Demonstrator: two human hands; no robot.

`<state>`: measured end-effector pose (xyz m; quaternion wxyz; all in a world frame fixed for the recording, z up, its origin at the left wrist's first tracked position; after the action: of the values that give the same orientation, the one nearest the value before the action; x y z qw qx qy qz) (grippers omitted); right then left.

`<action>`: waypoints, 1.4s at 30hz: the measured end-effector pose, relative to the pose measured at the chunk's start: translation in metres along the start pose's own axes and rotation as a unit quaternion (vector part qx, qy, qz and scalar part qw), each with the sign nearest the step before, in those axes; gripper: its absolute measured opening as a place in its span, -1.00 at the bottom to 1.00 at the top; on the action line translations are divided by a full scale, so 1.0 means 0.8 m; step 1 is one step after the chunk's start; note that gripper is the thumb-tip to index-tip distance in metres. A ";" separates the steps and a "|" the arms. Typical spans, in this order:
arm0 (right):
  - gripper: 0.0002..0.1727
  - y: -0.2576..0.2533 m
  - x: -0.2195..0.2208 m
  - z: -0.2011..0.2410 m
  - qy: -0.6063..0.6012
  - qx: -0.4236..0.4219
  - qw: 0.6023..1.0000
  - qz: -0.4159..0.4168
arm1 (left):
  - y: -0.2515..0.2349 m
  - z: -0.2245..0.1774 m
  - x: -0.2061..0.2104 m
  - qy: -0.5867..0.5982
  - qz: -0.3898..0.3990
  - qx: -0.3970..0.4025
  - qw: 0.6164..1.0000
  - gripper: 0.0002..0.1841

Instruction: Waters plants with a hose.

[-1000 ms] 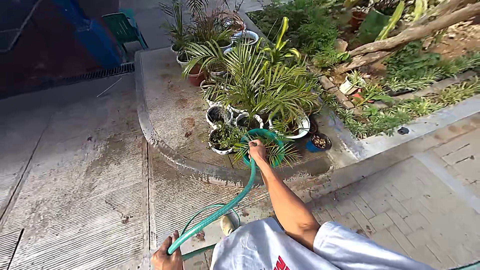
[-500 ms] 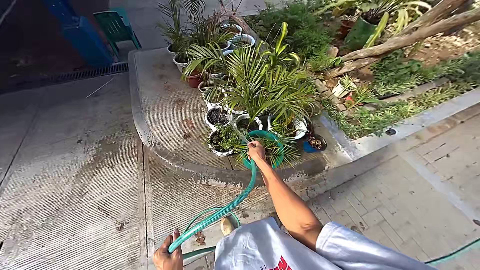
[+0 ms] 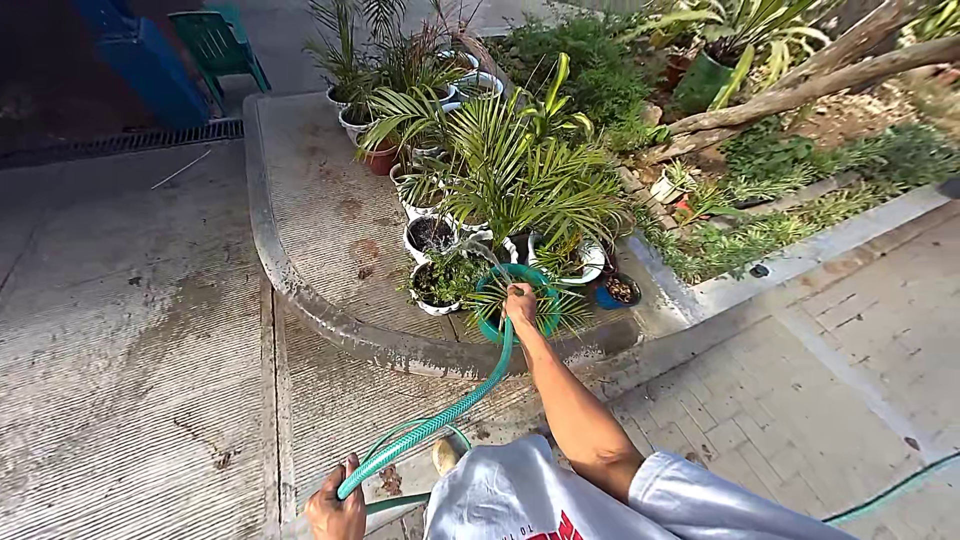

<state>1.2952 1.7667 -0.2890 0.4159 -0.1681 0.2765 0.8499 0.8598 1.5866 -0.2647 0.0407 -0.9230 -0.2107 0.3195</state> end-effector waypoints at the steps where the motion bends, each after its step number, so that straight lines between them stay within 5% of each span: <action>1: -0.58 -0.006 0.001 -0.004 -0.012 0.000 1.000 -0.014 | -0.002 0.000 0.000 -0.002 -0.001 -0.003 1.000 -0.46; 28: -0.59 -0.010 0.000 0.002 0.004 -0.007 1.000 -0.008 | -0.003 0.000 0.010 -0.002 -0.008 0.010 1.000 -0.45; 35: -0.56 -0.058 -0.100 -0.043 -0.019 0.029 0.996 -0.080 | 0.018 -0.046 0.068 0.018 0.066 0.045 0.997 -0.46; 42: -0.54 -0.113 -0.181 -0.081 -0.052 0.027 0.997 -0.049 | 0.032 -0.125 0.128 0.024 0.124 0.112 0.986 -0.48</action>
<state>1.4580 1.6836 -0.2956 0.4752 -0.1253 0.2685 0.8285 1.0020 1.6117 -0.2496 0.1088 -0.9390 -0.0562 0.3215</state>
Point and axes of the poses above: each hand's wrist, its own y-axis away from the middle knuckle, its own x-axis out of the palm, z = x × y, the point moved 4 cm from there along -y, towards the middle knuckle, and after that the axes turned 8 degrees about -z, right-handed, at the moved point
